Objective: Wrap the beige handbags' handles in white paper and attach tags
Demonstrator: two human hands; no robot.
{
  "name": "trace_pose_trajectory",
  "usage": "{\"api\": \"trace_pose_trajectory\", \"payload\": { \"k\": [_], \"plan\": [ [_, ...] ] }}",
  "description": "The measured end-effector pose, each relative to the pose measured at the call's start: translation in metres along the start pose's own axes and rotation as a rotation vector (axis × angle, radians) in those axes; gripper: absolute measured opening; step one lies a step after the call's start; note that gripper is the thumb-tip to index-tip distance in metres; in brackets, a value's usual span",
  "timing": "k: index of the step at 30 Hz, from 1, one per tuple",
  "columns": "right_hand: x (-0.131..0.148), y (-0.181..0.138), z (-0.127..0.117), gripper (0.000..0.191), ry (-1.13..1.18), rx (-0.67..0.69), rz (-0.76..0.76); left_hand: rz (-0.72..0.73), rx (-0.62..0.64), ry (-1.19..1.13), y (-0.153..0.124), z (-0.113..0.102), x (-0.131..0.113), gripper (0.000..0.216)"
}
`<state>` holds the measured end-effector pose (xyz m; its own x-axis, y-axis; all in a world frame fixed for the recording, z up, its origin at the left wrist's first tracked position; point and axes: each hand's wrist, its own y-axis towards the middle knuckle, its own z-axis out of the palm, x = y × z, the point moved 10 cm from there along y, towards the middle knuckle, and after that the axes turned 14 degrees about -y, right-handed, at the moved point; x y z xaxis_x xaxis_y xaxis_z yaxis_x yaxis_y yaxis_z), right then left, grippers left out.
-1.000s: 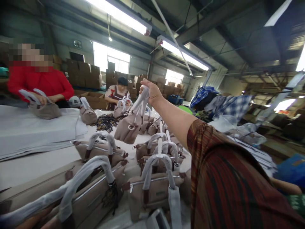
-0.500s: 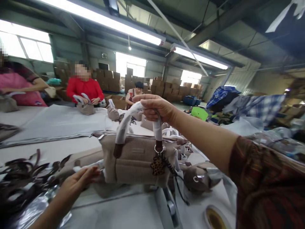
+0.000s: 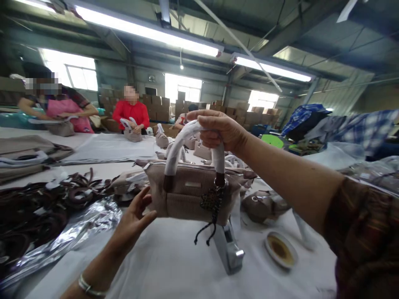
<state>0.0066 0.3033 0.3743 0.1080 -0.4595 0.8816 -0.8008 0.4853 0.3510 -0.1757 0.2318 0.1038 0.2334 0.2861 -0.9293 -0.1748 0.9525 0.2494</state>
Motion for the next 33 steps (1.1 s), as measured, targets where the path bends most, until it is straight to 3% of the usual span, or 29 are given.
{"api": "trace_pose_trajectory", "payload": {
  "k": [4, 8, 13, 15, 17, 21, 27, 30, 33],
  "plan": [
    [-0.015, -0.036, 0.042, 0.031, 0.049, 0.006, 0.02, 0.038, -0.114, 0.166, -0.081, -0.008, 0.009, 0.085],
    [-0.053, -0.064, 0.089, 0.033, 0.141, 0.038, 0.076, 0.119, -0.27, 0.328, -0.155, -0.026, 0.024, 0.078],
    [-0.094, -0.085, 0.133, 0.037, 0.207, 0.037, 0.124, 0.139, -0.38, 0.465, -0.205, -0.044, 0.056, 0.072],
    [-0.109, -0.092, 0.143, 0.044, 0.153, 0.049, 0.161, 0.127, -0.373, 0.525, -0.213, -0.047, 0.071, 0.073],
    [-0.126, -0.1, 0.149, 0.058, 0.038, 0.084, 0.246, 0.083, -0.286, 0.581, -0.216, -0.042, 0.087, 0.073],
    [-0.147, -0.119, 0.138, 0.082, -0.293, 0.039, 0.388, -0.045, -0.105, 0.652, -0.218, -0.032, 0.1, 0.062],
    [-0.105, -0.141, 0.107, 0.041, -1.016, -0.337, 0.193, -0.077, -0.046, 0.704, -0.217, -0.013, 0.073, 0.05],
    [-0.092, -0.146, 0.105, 0.034, -1.107, -0.411, 0.065, -0.057, -0.027, 0.752, -0.216, -0.001, 0.063, 0.053],
    [-0.09, -0.147, 0.103, 0.031, -1.107, -0.391, -0.022, -0.033, 0.068, 0.826, -0.204, 0.002, 0.047, 0.033]
  ]
}}
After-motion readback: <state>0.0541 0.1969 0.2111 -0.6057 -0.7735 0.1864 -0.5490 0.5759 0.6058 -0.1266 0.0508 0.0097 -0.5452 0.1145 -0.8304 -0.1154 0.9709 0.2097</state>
